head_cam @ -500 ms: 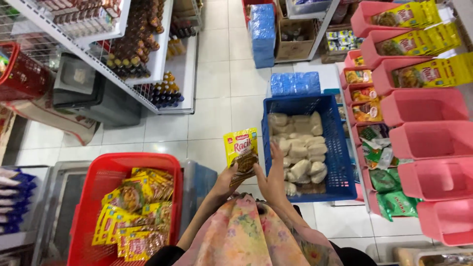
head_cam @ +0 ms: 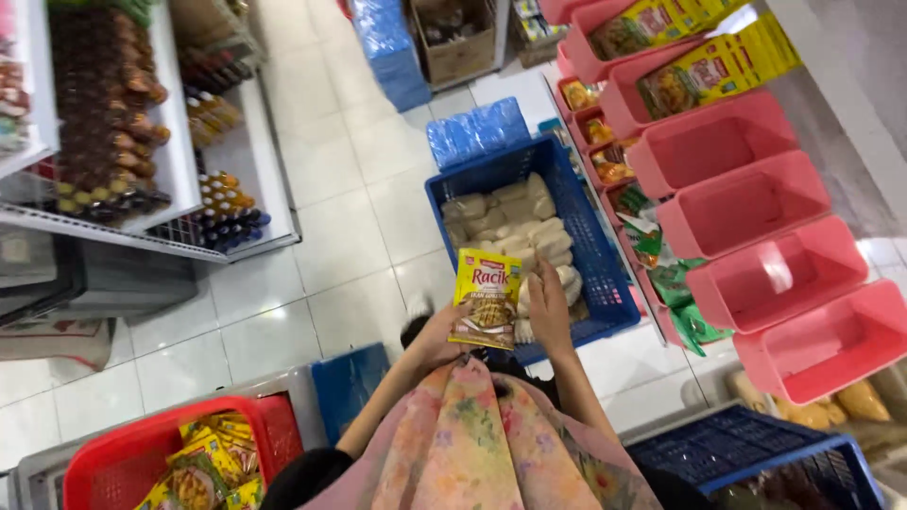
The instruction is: The person restocks a store display by taking seasoning packets from a basket and placing them into shelf organizer bins by hand, while also arranging packaged items in a crate.
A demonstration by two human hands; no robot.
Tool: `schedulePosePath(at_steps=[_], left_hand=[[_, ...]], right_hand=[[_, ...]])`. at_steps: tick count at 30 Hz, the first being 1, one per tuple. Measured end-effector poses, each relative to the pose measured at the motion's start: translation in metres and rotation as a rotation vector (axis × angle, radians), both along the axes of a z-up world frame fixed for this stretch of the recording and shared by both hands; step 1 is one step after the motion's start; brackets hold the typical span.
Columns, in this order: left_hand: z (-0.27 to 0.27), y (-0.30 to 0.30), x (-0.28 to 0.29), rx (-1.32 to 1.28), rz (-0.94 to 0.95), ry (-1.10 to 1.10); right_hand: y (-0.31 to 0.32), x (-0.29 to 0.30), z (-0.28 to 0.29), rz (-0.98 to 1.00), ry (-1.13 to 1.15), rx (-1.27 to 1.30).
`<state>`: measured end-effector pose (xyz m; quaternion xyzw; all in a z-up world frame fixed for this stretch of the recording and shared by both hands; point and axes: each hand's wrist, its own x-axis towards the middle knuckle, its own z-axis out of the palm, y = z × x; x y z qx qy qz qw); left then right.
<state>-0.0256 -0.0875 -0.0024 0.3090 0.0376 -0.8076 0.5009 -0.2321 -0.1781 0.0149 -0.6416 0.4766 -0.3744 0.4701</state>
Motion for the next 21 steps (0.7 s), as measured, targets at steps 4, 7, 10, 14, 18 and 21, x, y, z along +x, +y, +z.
schedulePosePath(at_steps=[4,7,10,14,18,21], left_hand=[[-0.011,-0.048,0.010,-0.163,-0.043,0.107],[-0.004,-0.097,0.027,-0.141,-0.253,-0.116],[0.002,-0.164,0.041,-0.177,-0.343,-0.247],[0.016,-0.250,0.067,-0.417,-0.309,-0.543],[0.035,-0.371,0.090,-0.667,-0.219,-0.745],[0.055,-0.452,0.087,-0.824,-0.100,-1.179]], right_hand=[[-0.029,-0.003,-0.025,-0.069,-0.309,0.460],[-0.049,0.007,-0.033,-0.081,-0.306,0.517],[-0.083,0.021,-0.021,-0.148,-0.374,0.640],[-0.150,0.043,0.026,-0.307,-0.286,0.332],[-0.254,0.052,0.074,-0.391,-0.148,0.212],[-0.336,0.049,0.090,-0.422,-0.020,0.071]])
